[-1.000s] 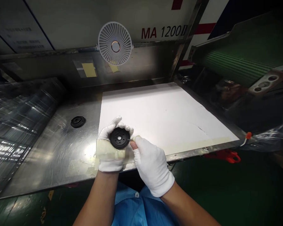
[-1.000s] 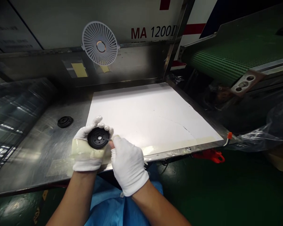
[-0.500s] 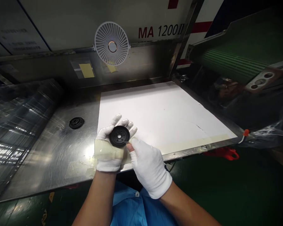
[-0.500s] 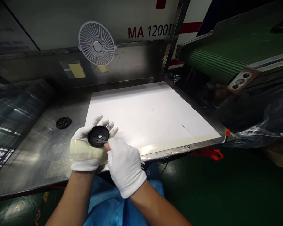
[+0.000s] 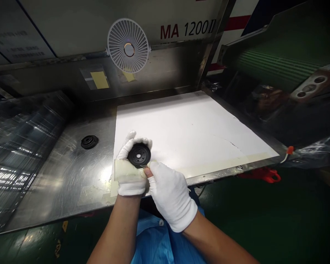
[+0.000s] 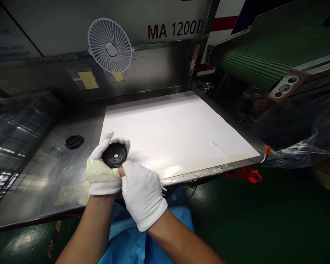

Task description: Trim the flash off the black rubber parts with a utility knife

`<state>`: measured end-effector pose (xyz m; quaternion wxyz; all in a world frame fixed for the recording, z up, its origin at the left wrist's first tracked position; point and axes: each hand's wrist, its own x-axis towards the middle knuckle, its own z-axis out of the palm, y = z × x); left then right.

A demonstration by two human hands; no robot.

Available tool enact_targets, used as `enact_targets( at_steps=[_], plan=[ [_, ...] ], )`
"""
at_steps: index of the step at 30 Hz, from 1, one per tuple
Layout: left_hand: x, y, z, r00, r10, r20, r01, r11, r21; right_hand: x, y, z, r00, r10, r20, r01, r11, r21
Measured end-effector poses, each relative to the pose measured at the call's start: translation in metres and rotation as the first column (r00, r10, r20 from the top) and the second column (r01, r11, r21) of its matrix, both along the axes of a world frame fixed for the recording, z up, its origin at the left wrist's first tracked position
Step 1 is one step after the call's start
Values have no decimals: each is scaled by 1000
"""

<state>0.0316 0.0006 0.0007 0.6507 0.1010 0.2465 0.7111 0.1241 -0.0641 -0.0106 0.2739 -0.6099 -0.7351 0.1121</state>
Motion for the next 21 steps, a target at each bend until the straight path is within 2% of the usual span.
enact_targets(
  at_steps=[3, 5, 9, 13, 17, 18, 21],
  plan=[
    [-3, -6, 2, 983, -177, -43, 178, 984, 0, 7, 2, 0, 1000, -11, 20, 11, 1000, 9],
    [-4, -7, 2, 979, -202, -27, 202, 979, -4, 12, 4, -1, 998, -54, 40, 54, 998, 16],
    [1, 0, 0, 992, -116, 43, 118, 992, -46, 16, 6, -3, 994, -102, 45, 101, 995, 12],
    [6, 7, -2, 996, -17, 85, 25, 996, -90, 8, 1, -3, 998, -66, 10, 66, 998, 12],
    [5, 2, -1, 998, 49, 43, -47, 998, -52, 4, -1, -1, 1000, -28, 9, 28, 999, 23],
    [3, -1, -1, 1000, 12, 13, -12, 999, -33, 5, -1, -1, 1000, -22, 11, 21, 999, 27],
    [-4, -6, 1, 976, -213, -43, 213, 977, -5, 10, 2, -1, 1000, -26, 14, 26, 998, 49]
  ],
)
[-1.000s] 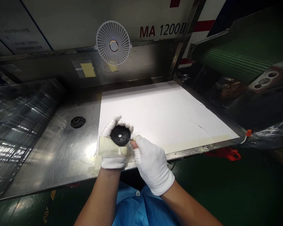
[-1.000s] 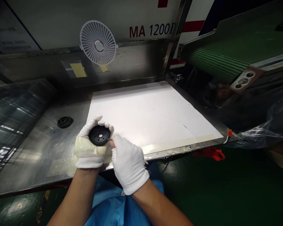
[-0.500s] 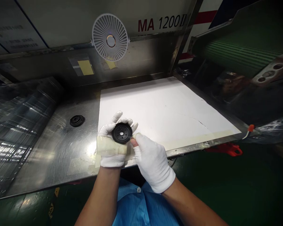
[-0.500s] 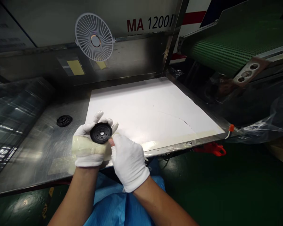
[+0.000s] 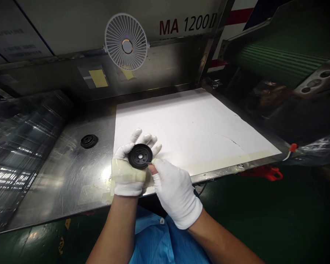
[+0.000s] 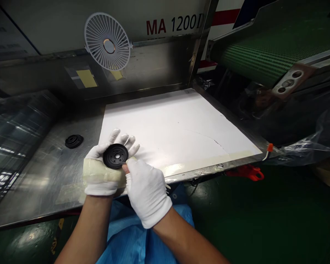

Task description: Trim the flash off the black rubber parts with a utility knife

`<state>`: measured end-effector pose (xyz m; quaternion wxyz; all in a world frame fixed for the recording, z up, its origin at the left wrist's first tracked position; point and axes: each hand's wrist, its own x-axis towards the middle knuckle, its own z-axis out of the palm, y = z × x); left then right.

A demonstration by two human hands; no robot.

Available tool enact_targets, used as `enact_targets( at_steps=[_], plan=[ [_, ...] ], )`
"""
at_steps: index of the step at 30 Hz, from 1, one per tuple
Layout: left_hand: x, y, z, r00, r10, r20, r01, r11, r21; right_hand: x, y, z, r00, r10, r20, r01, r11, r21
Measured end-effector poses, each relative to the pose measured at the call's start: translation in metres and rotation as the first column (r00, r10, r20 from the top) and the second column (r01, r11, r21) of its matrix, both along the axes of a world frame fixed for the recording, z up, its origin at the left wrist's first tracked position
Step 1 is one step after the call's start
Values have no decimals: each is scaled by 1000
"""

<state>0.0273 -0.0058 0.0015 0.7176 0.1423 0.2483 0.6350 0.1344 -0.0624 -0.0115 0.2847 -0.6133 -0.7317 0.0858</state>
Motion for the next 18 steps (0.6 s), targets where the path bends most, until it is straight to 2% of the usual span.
enact_targets(
  at_steps=[1, 3, 6, 11, 14, 16, 18],
  plan=[
    [-2, -1, 0, 998, -55, 3, 55, 998, 0, 2, 1, 0, 1000, -12, 8, 12, 1000, 4],
    [-3, 0, 1, 998, -60, 17, 61, 998, -8, 6, 3, -2, 998, -52, 30, 52, 999, 2],
    [1, 5, 1, 999, 34, 41, -32, 998, -50, 7, 2, -3, 995, -93, 45, 94, 995, -23],
    [8, 12, 0, 990, 134, 53, -128, 986, -109, -2, -3, -4, 999, -43, -8, 42, 998, -38],
    [9, 11, 1, 977, 204, 66, -199, 976, -85, -6, -4, -2, 1000, -20, -8, 20, 1000, -22],
    [7, 8, 2, 984, 172, 45, -170, 984, -48, -6, -3, -1, 1000, 4, -2, -4, 1000, -16],
    [3, 5, 3, 999, 46, 3, -46, 999, -23, -3, -2, 0, 1000, 18, -3, -18, 1000, -12]
  ],
)
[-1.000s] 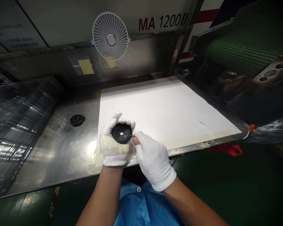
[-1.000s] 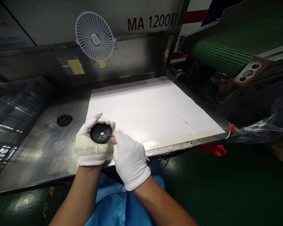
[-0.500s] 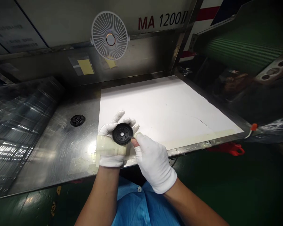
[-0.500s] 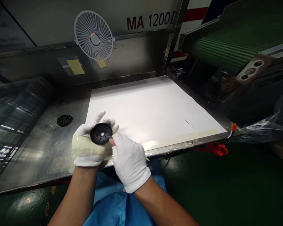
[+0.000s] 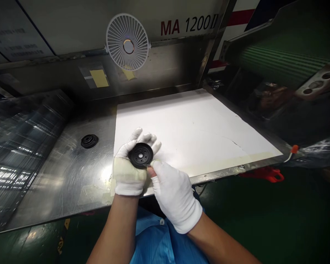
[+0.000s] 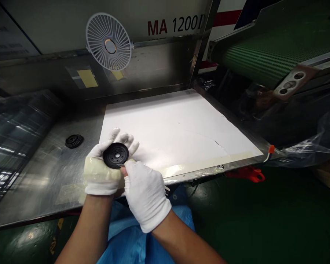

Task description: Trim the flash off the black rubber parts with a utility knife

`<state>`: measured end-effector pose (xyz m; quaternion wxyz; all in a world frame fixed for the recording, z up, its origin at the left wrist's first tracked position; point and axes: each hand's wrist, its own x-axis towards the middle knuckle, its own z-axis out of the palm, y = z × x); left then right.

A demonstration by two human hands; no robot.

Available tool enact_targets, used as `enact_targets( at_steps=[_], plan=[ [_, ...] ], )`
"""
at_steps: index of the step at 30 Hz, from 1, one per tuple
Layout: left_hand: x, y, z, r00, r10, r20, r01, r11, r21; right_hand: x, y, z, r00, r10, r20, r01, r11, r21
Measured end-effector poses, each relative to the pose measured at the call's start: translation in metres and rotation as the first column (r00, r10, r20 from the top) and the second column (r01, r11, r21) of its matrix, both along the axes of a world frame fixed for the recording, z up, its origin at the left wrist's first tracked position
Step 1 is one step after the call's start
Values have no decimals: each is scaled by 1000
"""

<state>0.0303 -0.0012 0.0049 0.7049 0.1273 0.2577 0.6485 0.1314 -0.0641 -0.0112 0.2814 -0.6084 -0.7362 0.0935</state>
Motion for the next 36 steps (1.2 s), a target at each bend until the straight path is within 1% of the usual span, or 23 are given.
enact_targets(
  at_steps=[2, 3, 4, 6, 8, 11, 15, 16, 17, 20, 21, 23, 25, 30, 33, 34, 35, 36],
  plan=[
    [-4, -2, 0, 993, -119, -24, 119, 993, -6, 5, 2, 1, 1000, -13, 6, 13, 1000, 10],
    [-6, -2, 1, 990, -140, -22, 140, 990, -8, 7, 2, 1, 999, -34, 12, 33, 999, 17],
    [-6, -2, 1, 991, -132, -15, 132, 991, -9, 9, 3, 0, 998, -60, 21, 59, 998, 24],
    [-4, -1, 1, 997, -73, 13, 74, 997, -24, 10, 3, 0, 994, -103, 36, 102, 994, 27],
    [0, 2, 2, 999, -3, 36, 5, 999, -54, 9, 2, -1, 994, -105, 37, 104, 994, 15],
    [6, 4, 3, 997, 66, 45, -63, 995, -73, 4, -1, -1, 997, -72, 14, 72, 997, 5],
    [8, 1, 2, 986, 160, 53, -158, 987, -30, -1, -3, 0, 1000, -21, -9, 22, 1000, 17],
    [7, 0, 2, 989, 139, 42, -138, 990, -13, -1, -3, 0, 1000, -14, -9, 14, 1000, 18],
    [4, -2, 2, 996, 87, 26, -87, 996, 3, 0, -2, 1, 1000, -12, -10, 13, 1000, 17],
    [-3, -5, 1, 992, -127, 6, 127, 992, 20, 5, 0, 0, 1000, -26, -9, 26, 999, 28],
    [-4, -5, 1, 987, -158, 16, 157, 987, 20, 7, 1, 0, 999, -39, -3, 39, 999, 36],
    [-4, -4, 1, 990, -134, 39, 134, 991, 3, 11, 1, 0, 997, -78, 18, 77, 996, 52],
    [-1, -1, 2, 996, -75, 48, 76, 997, -28, 12, 1, 0, 994, -105, 38, 103, 993, 48],
    [7, 4, 0, 998, 43, 53, -38, 996, -79, 5, -3, -2, 997, -79, 24, 78, 997, 23],
    [7, 3, -3, 991, 119, 68, -115, 991, -66, 1, -5, -2, 999, -43, 21, 42, 999, 28],
    [7, 1, -3, 990, 127, 64, -124, 991, -48, 0, -5, -2, 999, -31, 15, 31, 999, 26],
    [5, -1, -4, 993, 106, 55, -104, 994, -30, 0, -5, -2, 1000, -23, 7, 22, 999, 23],
    [3, -2, -3, 997, 56, 45, -55, 998, -17, 0, -5, -2, 1000, -20, -1, 20, 1000, 19]
  ],
)
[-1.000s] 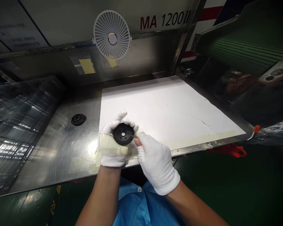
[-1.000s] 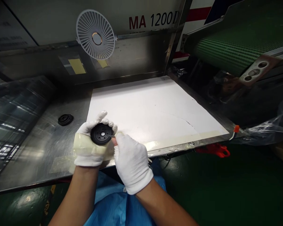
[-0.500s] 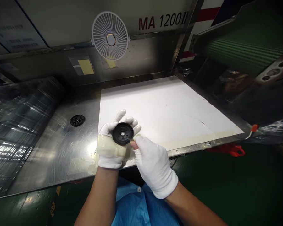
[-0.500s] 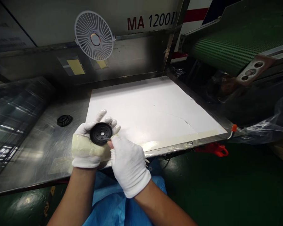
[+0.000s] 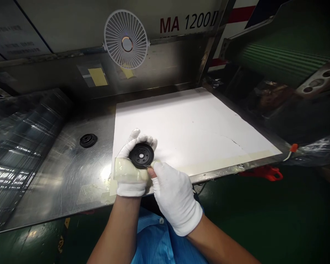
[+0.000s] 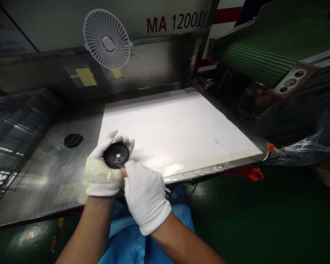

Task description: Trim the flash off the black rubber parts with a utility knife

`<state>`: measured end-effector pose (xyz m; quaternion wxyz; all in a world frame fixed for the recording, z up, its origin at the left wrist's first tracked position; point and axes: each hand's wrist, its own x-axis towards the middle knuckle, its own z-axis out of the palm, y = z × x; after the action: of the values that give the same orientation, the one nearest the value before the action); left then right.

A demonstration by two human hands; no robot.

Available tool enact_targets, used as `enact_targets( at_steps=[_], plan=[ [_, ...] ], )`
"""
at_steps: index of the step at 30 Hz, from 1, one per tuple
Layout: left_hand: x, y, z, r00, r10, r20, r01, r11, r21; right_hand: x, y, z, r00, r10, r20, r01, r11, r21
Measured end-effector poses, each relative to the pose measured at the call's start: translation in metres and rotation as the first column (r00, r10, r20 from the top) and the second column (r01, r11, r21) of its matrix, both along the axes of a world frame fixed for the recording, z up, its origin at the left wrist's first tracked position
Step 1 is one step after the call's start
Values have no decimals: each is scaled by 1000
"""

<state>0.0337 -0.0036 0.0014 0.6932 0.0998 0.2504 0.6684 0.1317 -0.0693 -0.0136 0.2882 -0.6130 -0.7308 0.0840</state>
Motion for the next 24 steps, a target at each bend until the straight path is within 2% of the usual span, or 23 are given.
enact_targets(
  at_steps=[3, 5, 12, 19, 24],
  plan=[
    [-7, -4, 2, 982, -190, -15, 190, 982, -1, 4, 1, 0, 1000, 5, -26, -5, 1000, -3],
    [-10, -4, 2, 975, -221, -6, 221, 975, -11, 8, 2, 1, 999, -1, -41, 1, 1000, 1],
    [-3, -2, 1, 998, -63, 27, 63, 998, -30, 13, 6, 0, 997, -83, 9, 83, 996, -27],
    [-4, -2, -2, 999, -8, 35, 9, 1000, -25, 9, 2, -3, 998, -57, -33, 55, 997, -48],
    [-5, -3, -2, 1000, 4, 22, -3, 999, -40, 11, 3, -1, 997, -51, -65, 44, 993, -111]
  ],
)
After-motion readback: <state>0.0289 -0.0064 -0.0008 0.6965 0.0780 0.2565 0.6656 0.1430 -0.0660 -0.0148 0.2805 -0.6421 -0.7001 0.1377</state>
